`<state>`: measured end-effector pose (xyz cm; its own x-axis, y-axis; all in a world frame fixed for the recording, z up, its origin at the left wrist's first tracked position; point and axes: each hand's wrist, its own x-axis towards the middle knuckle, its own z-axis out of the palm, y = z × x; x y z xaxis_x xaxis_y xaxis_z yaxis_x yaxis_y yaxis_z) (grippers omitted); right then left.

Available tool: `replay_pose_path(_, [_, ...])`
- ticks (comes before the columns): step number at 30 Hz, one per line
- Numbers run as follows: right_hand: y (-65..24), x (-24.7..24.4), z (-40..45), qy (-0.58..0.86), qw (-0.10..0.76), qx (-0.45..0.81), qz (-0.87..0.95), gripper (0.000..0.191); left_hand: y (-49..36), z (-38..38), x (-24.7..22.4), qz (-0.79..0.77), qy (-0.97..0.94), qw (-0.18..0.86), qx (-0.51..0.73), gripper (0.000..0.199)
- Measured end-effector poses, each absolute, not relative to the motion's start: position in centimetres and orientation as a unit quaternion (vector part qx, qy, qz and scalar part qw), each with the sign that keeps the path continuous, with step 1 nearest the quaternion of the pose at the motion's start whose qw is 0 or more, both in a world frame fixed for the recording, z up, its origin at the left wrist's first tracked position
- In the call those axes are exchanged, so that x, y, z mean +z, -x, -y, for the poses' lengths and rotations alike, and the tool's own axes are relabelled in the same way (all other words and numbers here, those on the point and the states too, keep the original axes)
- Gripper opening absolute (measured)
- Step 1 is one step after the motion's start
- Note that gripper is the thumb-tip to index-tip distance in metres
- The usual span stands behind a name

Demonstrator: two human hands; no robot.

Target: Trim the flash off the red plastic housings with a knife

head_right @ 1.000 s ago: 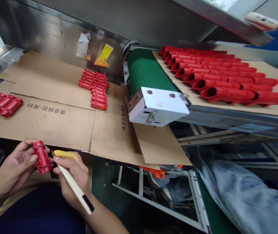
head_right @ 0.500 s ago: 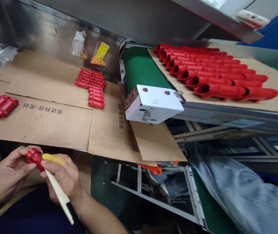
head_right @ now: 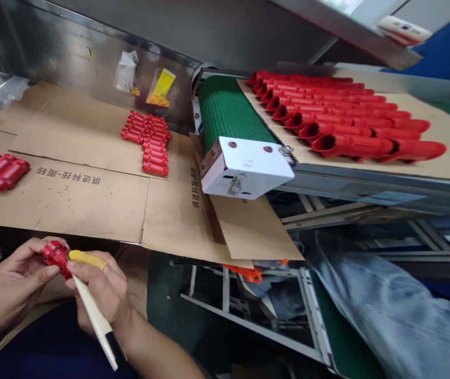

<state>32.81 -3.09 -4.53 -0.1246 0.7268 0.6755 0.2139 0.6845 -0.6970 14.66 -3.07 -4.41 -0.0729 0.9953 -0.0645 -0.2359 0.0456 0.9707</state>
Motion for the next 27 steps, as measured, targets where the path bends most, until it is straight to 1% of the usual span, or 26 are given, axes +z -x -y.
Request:
replay_pose_path(6, [-32.8,-4.4,3.7,0.343,0.561,0.219,0.721,0.031,-14.8,3.4,-4.9,-0.463,-0.411,0.537,0.573,0.015])
replay_pose_path(11, [-32.9,-4.2,3.6,0.331,0.569,0.224,0.719,0.023,-14.8,3.7,-5.2,-0.461,-0.390,0.548,0.579,0.017])
replay_pose_path(18, [-32.7,-4.4,3.2,0.326,0.574,0.245,0.710,0.022,-14.7,3.5,-5.1,-0.475,-0.390,0.543,0.572,0.018])
replay_pose_path(21, [-33.4,-4.2,3.2,0.330,0.561,0.273,0.708,0.019,-14.6,3.6,-5.2,-0.479,-0.385,0.544,0.571,0.020])
replay_pose_path(23, [-34.4,-3.9,3.0,0.356,0.551,0.318,0.684,0.015,-14.5,3.7,-4.8,-0.479,-0.366,0.566,0.562,0.024])
replay_pose_path(25, [-35.4,-3.3,2.7,0.396,0.543,0.380,0.636,0.011,-14.6,3.8,-3.9,-0.469,-0.317,0.626,0.536,0.038])
replay_pose_path(27, [-36.2,-2.6,2.0,0.442,0.519,0.434,0.590,0.015,-14.6,3.6,-2.8,-0.453,-0.266,0.694,0.492,0.048])
